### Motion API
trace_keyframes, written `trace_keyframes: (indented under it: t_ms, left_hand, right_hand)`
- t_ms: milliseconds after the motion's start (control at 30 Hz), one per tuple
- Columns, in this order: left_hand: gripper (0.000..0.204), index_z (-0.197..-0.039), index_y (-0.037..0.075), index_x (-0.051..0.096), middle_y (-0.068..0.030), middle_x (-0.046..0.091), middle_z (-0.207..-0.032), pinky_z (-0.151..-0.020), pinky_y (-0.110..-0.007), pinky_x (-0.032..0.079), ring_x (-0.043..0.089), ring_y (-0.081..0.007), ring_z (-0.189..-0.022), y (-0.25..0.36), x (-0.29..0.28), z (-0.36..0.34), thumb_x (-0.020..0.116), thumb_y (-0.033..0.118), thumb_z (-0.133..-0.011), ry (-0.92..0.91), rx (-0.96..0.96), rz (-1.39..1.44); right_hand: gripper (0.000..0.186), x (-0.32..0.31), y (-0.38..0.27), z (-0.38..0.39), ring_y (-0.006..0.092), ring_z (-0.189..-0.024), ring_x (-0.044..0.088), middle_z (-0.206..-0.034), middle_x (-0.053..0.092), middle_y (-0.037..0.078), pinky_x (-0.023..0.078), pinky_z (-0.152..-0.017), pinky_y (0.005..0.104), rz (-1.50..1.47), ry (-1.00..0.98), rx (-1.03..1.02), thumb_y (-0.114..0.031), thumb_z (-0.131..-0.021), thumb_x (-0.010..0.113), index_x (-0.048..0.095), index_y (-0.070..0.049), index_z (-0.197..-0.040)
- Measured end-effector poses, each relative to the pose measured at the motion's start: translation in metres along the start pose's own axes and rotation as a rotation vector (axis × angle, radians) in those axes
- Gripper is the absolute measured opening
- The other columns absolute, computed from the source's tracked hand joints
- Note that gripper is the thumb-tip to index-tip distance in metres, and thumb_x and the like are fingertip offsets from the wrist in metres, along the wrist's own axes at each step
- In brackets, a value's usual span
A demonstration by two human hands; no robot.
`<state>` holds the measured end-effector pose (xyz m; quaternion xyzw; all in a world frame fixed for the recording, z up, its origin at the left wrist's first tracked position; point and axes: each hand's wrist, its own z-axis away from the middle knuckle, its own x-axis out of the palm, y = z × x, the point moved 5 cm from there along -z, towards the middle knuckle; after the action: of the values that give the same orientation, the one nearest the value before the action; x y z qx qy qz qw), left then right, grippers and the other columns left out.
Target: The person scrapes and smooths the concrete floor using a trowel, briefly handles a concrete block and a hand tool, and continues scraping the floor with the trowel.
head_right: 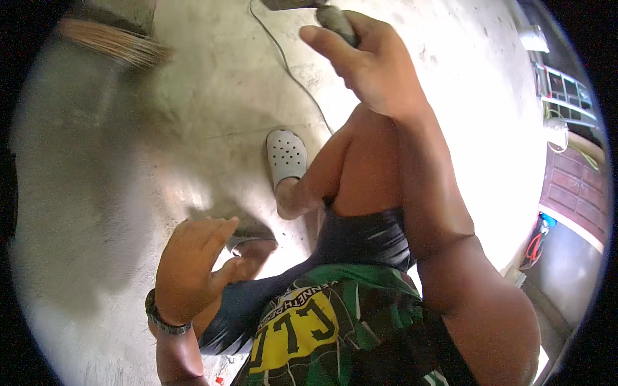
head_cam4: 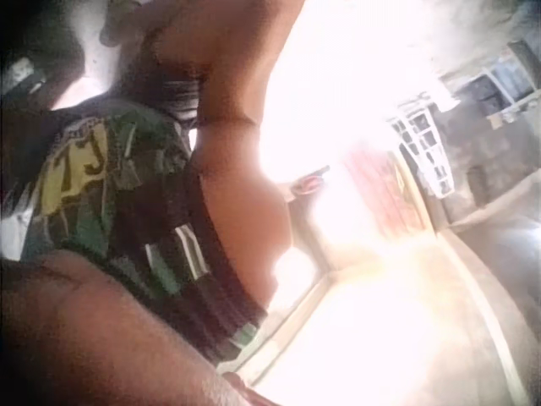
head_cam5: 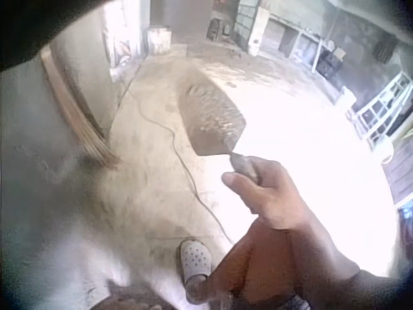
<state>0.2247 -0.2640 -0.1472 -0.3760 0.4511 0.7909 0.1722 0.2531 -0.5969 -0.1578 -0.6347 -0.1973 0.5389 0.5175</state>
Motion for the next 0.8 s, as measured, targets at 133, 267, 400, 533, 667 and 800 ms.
trace_keyframes:
  t_ms: [133, 267, 400, 533, 667, 800]
  left_hand:
    - [0.056, -0.133, 0.003, 0.064, -0.0184, 0.069, -0.125, -0.105, -0.050, 0.047, 0.064, -0.0371, -0.119, 0.032, -0.023, -0.002, 0.078, 0.022, -0.083, -0.064, -0.037, -0.066]
    - [0.053, -0.133, 0.006, 0.066, -0.0173, 0.069, -0.127, -0.106, -0.049, 0.047, 0.065, -0.0363, -0.118, 0.013, -0.057, 0.022, 0.079, 0.020, -0.084, 0.079, -0.149, -0.141]
    - [0.036, -0.129, 0.002, 0.069, -0.0150, 0.070, -0.129, -0.106, -0.047, 0.050, 0.065, -0.0327, -0.122, -0.038, -0.105, 0.137, 0.069, 0.018, -0.097, 0.462, -0.648, -0.353]
    - [0.038, -0.131, -0.003, 0.066, -0.0157, 0.069, -0.117, -0.097, -0.038, 0.057, 0.068, -0.0260, -0.108, -0.070, -0.083, 0.276, 0.058, 0.025, -0.105, 0.999, -1.162, -0.086]
    - [0.024, -0.104, -0.002, 0.069, -0.0118, 0.069, -0.104, -0.085, -0.039, 0.053, 0.066, -0.0254, -0.099, -0.109, 0.087, 0.438, 0.050, 0.008, -0.095, 0.849, -1.545, 0.382]
    - [0.046, -0.128, -0.001, 0.065, -0.0238, 0.066, -0.133, -0.106, -0.048, 0.046, 0.061, -0.0399, -0.123, 0.011, 0.251, 0.423, 0.064, 0.025, -0.089, -0.011, -1.219, 0.304]
  right_hand:
    - [0.044, -0.009, 0.016, -0.001, 0.0070, -0.057, 0.045, -0.061, 0.049, -0.003, 0.039, -0.054, 0.0296, -0.010, -0.053, 0.000, -0.043, -0.096, 0.073, 0.063, -0.004, -0.078]
    - [0.045, -0.013, 0.023, -0.011, 0.0070, -0.056, 0.045, -0.060, 0.049, -0.003, 0.040, -0.053, 0.0297, 0.004, -0.025, 0.031, -0.044, -0.095, 0.074, 0.062, -0.004, -0.077]
    - [0.042, -0.007, 0.018, -0.020, 0.0067, -0.054, 0.047, -0.061, 0.051, -0.003, 0.040, -0.051, 0.0278, -0.130, -0.054, 0.126, -0.042, -0.095, 0.075, 0.064, -0.004, -0.080]
    - [0.039, -0.008, 0.029, -0.030, 0.0051, -0.053, 0.048, -0.062, 0.052, -0.004, 0.039, -0.049, 0.0245, -0.043, -0.018, 0.151, -0.041, -0.097, 0.073, 0.067, -0.004, -0.086]
    - [0.045, 0.018, 0.025, -0.052, 0.0175, -0.054, 0.057, -0.063, 0.060, 0.007, 0.046, -0.055, 0.0353, 0.455, -0.143, -0.010, -0.044, -0.097, 0.071, 0.070, 0.000, -0.090]
    - [0.046, 0.082, 0.034, -0.110, 0.0257, -0.063, 0.063, -0.068, 0.064, 0.015, 0.048, -0.063, 0.0432, 0.780, -0.671, -0.108, -0.045, -0.097, 0.069, 0.072, 0.000, -0.095]
